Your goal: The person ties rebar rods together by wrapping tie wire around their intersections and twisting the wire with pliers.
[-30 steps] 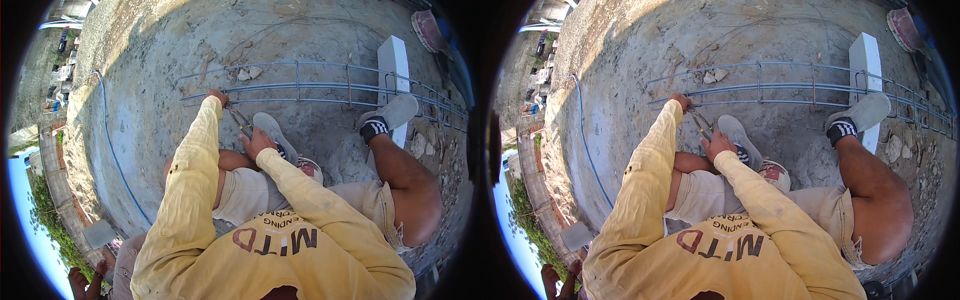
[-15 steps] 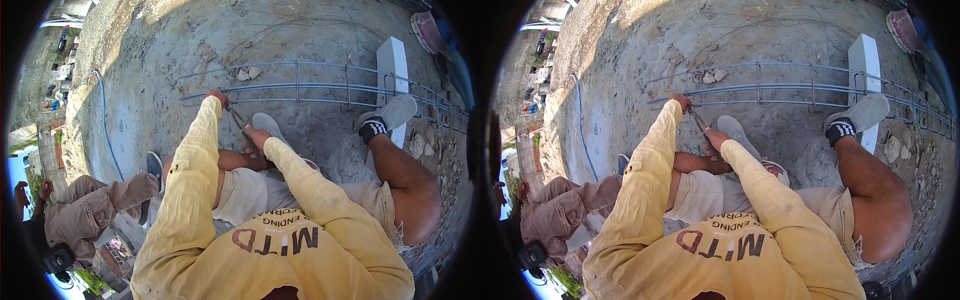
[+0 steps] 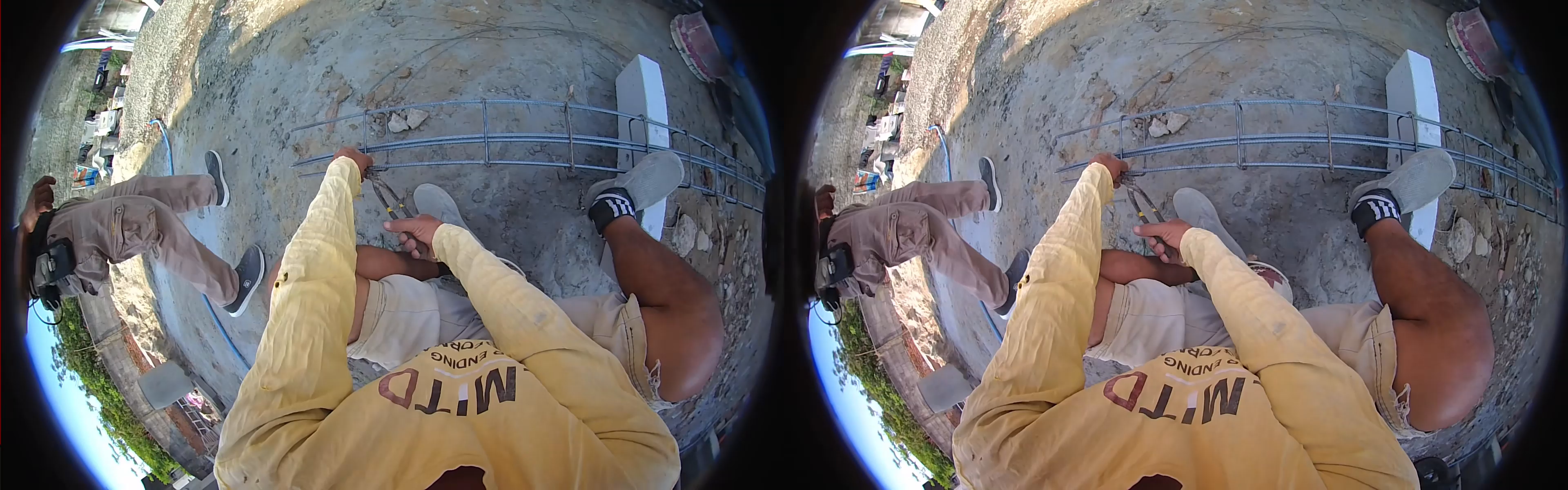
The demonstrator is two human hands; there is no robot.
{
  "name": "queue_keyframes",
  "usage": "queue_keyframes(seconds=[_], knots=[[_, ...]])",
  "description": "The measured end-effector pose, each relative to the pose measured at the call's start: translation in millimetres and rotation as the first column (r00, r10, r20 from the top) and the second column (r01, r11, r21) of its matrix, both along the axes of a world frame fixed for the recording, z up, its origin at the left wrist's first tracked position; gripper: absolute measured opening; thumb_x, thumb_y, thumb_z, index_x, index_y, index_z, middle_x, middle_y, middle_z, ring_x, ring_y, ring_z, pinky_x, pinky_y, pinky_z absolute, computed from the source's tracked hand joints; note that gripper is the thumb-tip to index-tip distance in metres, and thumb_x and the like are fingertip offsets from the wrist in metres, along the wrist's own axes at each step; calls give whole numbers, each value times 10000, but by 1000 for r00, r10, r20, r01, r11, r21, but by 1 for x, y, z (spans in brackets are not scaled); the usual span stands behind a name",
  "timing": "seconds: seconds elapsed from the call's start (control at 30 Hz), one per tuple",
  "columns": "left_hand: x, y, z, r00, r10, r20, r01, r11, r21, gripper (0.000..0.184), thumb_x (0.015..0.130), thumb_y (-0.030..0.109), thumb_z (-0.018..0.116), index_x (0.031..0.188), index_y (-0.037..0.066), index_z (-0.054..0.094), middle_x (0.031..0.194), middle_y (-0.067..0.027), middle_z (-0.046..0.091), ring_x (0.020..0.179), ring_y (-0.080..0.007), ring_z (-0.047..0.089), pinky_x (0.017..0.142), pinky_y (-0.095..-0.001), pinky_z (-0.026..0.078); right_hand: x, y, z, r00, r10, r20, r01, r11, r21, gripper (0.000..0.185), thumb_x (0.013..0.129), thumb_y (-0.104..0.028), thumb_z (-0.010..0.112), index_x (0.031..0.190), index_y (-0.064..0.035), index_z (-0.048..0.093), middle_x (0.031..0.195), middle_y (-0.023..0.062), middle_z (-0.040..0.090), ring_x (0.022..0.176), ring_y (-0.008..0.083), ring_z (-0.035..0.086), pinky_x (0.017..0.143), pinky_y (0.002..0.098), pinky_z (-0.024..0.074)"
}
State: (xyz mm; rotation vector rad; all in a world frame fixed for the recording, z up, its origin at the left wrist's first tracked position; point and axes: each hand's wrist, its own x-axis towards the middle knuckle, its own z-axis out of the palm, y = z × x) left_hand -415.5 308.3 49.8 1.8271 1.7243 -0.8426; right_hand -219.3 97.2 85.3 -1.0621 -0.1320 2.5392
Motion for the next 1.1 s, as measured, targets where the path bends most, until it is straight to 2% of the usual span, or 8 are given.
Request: queue_keyframes(seconds=[0.1, 0.2, 0.4, 0.5, 0.7, 0.87, 0.97, 1.1], knots=[[-10, 1, -21, 998, 70, 0, -69, 996, 52, 350, 809, 376, 644, 882, 42, 721, 840, -138, 696, 782, -258, 682, 744, -370, 530, 7, 4, 41, 844, 63, 533, -230, 940, 252, 516, 816, -389, 742, 1053, 25, 545, 731, 102, 627, 592, 239, 634, 516, 383, 516], [-9, 0, -32, 977, 194, 84, -201, 976, 86, 367, 897, 350, 581, 746, 34, 691, 620, -90, 646, 520, -190, 640, 548, -339, 525, -10, -17, 40, 197, -280, 940, -585, 736, 342, 598, 886, -462, 607, 1216, 21, 480, 923, 206, 669, 892, 365, 670, 772, 474, 525], [-5, -4, -17, 963, 230, 139, -241, 968, 70, 352, 877, 328, 638, 744, 4, 676, 636, -91, 643, 486, -189, 605, 499, -337, 508, -7, -16, 34, 524, -46, 850, -508, 784, 356, 653, 908, -554, 509, 1215, 21, 511, 1104, 259, 633, 1119, 435, 579, 948, 503, 446], [-2, -6, -15, 906, 358, 226, -381, 922, 69, 315, 859, 289, 677, 736, -1, 662, 631, -86, 633, 478, -188, 590, 457, -335, 487, -12, -7, -2, 592, -92, 800, -510, 727, 460, 621, 925, -584, 485, 1153, -11, 563, 976, 191, 664, 835, 351, 654, 733, 451, 508], [-9, -2, -21, 904, 340, 260, -364, 930, 49, 303, 859, 264, 685, 719, -1, 638, 608, -86, 602, 448, -188, 551, 419, -340, 459, 12, -12, 9, 967, -172, -189, 135, 972, -195, 613, 940, -618, 446, 1061, -38, 602, 733, 15, 543, 498, 60, 364, 447, 227, 313], [-26, 2, -53, 903, 340, 265, -374, 923, 91, 308, 880, 272, 659, 724, 7, 645, 597, -84, 597, 442, -185, 549, 415, -346, 450, 2, -5, 15, 986, -22, 168, 20, 1000, 14, 548, 967, -547, 447, 1047, -30, 611, 836, 76, 630, 594, 140, 547, 521, 310, 455], [-19, -2, -43, 933, 295, 207, -322, 941, 106, 330, 889, 293, 645, 717, 11, 650, 590, -80, 600, 449, -183, 567, 437, -345, 462, -21, 2, -41, 623, -43, 781, -499, 747, 439, 498, 950, -501, 499, 1025, -23, 616, 889, 123, 658, 699, 181, 626, 591, 356, 507], [-15, 1, -32, 994, 68, 85, -76, 993, 92, 372, 889, 331, 634, 700, 12, 654, 578, -75, 603, 462, -181, 591, 473, -334, 481, -23, -4, -4, 453, -172, 875, -574, 694, 434, 429, 868, -428, 651, 967, -13, 612, 810, 138, 659, 654, 182, 641, 546, 346, 510]])
